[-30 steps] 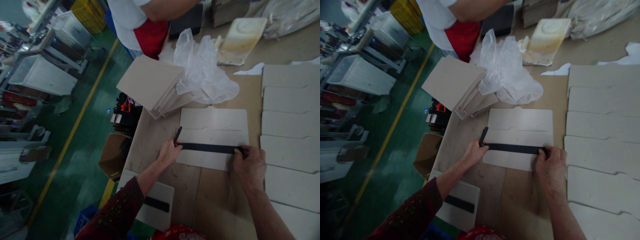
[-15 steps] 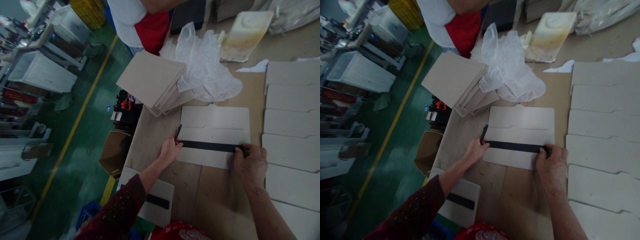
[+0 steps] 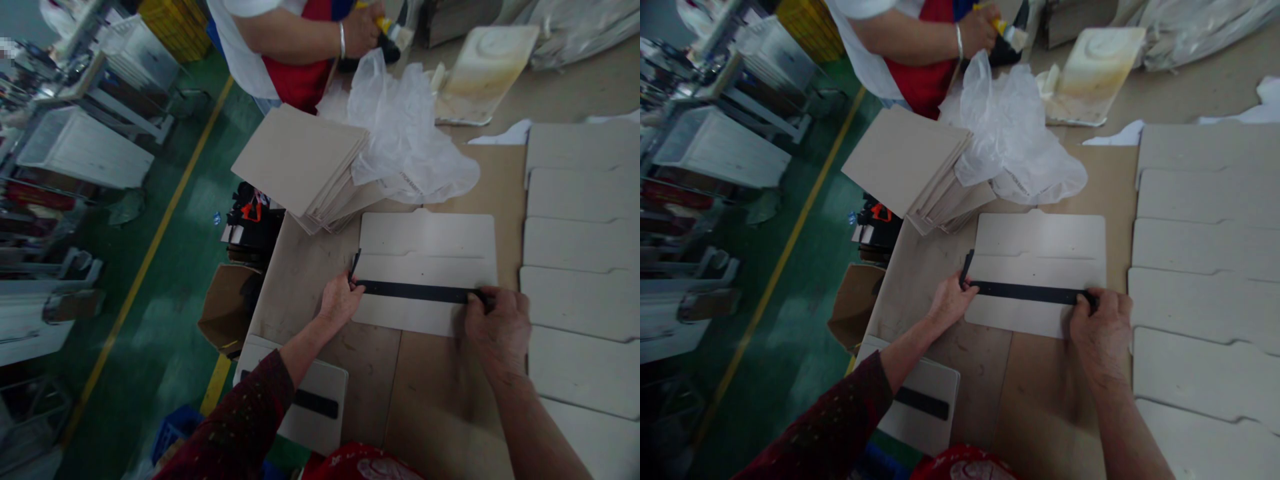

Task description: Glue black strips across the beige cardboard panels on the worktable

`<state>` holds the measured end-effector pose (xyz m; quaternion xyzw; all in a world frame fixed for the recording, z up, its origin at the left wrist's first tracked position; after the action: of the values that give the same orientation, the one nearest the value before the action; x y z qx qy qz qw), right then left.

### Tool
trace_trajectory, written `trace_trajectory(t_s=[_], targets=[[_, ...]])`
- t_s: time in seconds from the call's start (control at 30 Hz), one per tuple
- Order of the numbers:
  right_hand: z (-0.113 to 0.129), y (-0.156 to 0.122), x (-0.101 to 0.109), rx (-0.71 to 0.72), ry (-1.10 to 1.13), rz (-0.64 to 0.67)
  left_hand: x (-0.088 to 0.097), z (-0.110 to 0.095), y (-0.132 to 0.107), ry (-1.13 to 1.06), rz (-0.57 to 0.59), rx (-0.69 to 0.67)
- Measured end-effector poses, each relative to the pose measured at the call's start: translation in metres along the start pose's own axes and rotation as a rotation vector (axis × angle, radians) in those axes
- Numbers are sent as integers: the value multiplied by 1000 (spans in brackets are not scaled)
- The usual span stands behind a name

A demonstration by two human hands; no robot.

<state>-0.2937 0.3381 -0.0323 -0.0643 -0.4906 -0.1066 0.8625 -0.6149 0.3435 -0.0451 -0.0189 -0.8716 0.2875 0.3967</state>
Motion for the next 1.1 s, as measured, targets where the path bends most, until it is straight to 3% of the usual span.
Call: trace_trajectory(t_s=[0.27,0.47,0.63,1.1], targets=[[3,1,0,16,20,7,-1,0,1,52,-23,-12],[3,3,-3,40,12,32,3,-15,-4,120,-78,-72],[1,7,-5,57,19,96,-4,-26,-4,161,-19,-114],[-2,17,-9,-48,62,218,-11,-18,8,121,-13,-70]])
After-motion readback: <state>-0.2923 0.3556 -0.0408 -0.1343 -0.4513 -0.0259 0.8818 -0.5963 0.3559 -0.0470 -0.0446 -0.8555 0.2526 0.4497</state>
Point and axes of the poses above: each hand's wrist, its own y-axis towards the middle knuckle, its own x-axis out of the back of the hand, z = x × y, the point moved 7 cm from there along y, towards the middle knuckle, and after that the axes turned 7 degrees about z, right-handed, at the moved point
